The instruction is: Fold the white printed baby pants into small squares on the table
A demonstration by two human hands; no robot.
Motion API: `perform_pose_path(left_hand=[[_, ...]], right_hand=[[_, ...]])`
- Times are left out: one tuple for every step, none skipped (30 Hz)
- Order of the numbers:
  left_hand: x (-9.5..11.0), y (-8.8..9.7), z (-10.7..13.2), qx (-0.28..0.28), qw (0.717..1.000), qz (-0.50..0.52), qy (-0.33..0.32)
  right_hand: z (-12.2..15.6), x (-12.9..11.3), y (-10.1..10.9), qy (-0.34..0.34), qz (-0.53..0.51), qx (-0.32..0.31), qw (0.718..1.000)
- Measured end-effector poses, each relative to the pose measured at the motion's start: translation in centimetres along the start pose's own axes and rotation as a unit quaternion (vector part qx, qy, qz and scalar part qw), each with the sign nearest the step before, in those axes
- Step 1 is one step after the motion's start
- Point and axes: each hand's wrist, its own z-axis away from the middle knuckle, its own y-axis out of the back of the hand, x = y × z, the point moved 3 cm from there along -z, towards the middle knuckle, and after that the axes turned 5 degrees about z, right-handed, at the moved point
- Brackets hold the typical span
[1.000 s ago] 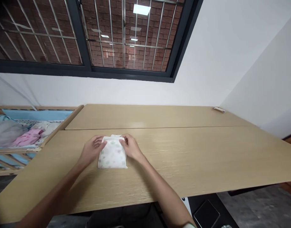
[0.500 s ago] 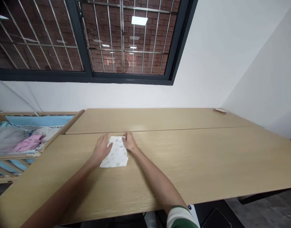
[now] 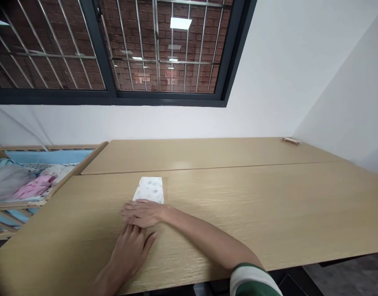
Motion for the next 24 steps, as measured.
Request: perform_pose_path(left_hand=[[-0.1, 0.0, -0.1, 0.011, 1.0, -0.006, 0.007], [-0.1, 0.0, 0.0, 0.025, 1.0, -0.013, 0.014], [-0.1, -0.2, 0.0, 0.037, 0.999, -0.02, 0.018], [-0.1, -0.3, 0.1, 0.047, 0.998, -0.026, 0.018], [0.0, -0.5, 0.1, 0.055, 0.998, -0.031, 0.018], [0.0, -0.7, 0.2, 0.059, 0.998, -0.035, 0.016], [0.0, -0.8, 0.2, 0.06, 0.997, -0.036, 0.013], [0.0, -0.9, 0.3, 0.059, 0.998, -0.036, 0.011], [0.0, -0.9, 0.2, 0.056, 0.998, -0.036, 0.011], [0.1, -0.8, 0.2, 0.052, 0.998, -0.034, 0.011], [0.1, -0.7, 0.2, 0.048, 0.998, -0.033, 0.012], [0.1, -0.7, 0.2, 0.044, 0.999, -0.03, 0.013], [0.0, -0.7, 0.1, 0.037, 0.999, -0.026, 0.014], [-0.1, -0.8, 0.1, 0.029, 0.999, -0.021, 0.012], [-0.4, -0.9, 0.1, 0.02, 1.0, -0.012, 0.008], [-1.0, -1.2, 0.1, 0.012, 1.0, 0.002, 0.001], [-1.7, -1.6, 0.1, 0.005, 1.0, 0.024, -0.008], [-2.7, -1.9, 0.1, -0.001, 0.998, 0.06, -0.021], [-3.9, -2.3, 0.0, -0.003, 0.994, 0.102, -0.033], [-5.2, -2.5, -0.1, -0.003, 0.988, 0.147, -0.043], [-6.6, -2.6, -0.2, -0.001, 0.981, 0.188, -0.051], [-7.9, -2.6, -0.4, 0.003, 0.976, 0.213, -0.054], [-9.2, -2.4, -0.5, 0.006, 0.971, 0.233, -0.054], [-10.2, -2.1, -0.7, 0.003, 0.967, 0.25, -0.053]], right_hand=[[-0.2, 1.0, -0.2, -0.017, 0.014, 0.005, 1.0], [-0.4, 2.1, -0.1, -0.029, 0.031, 0.017, 0.999], [-0.5, 3.2, 0.1, -0.037, 0.05, 0.032, 0.998], [-0.6, 4.2, 0.5, -0.044, 0.068, 0.045, 0.996], [-0.7, 5.3, 1.0, -0.051, 0.083, 0.055, 0.994], [-0.8, 6.3, 1.6, -0.059, 0.096, 0.061, 0.992], [-0.9, 7.3, 2.1, -0.069, 0.106, 0.064, 0.99], [-1.1, 8.3, 2.7, -0.079, 0.114, 0.067, 0.988], [-1.2, 9.1, 3.2, -0.092, 0.119, 0.068, 0.986], [-1.4, 9.9, 3.5, -0.105, 0.122, 0.069, 0.984], [-1.5, 10.6, 3.8, -0.119, 0.124, 0.069, 0.983], [-1.6, 11.1, 3.9, -0.13, 0.126, 0.069, 0.981], [-1.7, 11.4, 4.0, -0.139, 0.128, 0.067, 0.98], [-1.7, 11.6, 3.9, -0.144, 0.132, 0.067, 0.979], [-1.7, 11.6, 3.9, -0.145, 0.139, 0.069, 0.977], [-1.6, 11.4, 3.8, -0.144, 0.15, 0.076, 0.975], [-1.5, 11.2, 3.8, -0.142, 0.164, 0.09, 0.972], [-1.3, 10.9, 3.9, -0.141, 0.183, 0.112, 0.967], [-1.1, 10.5, 4.0, -0.142, 0.204, 0.139, 0.959], [-0.8, 10.0, 4.2, -0.144, 0.227, 0.169, 0.948], [-0.4, 9.6, 4.3, -0.15, 0.248, 0.194, 0.937], [-0.1, 9.1, 4.4, -0.157, 0.266, 0.213, 0.927], [0.3, 8.6, 4.4, -0.164, 0.276, 0.225, 0.92], [0.8, 8.1, 4.4, -0.167, 0.278, 0.231, 0.917]])
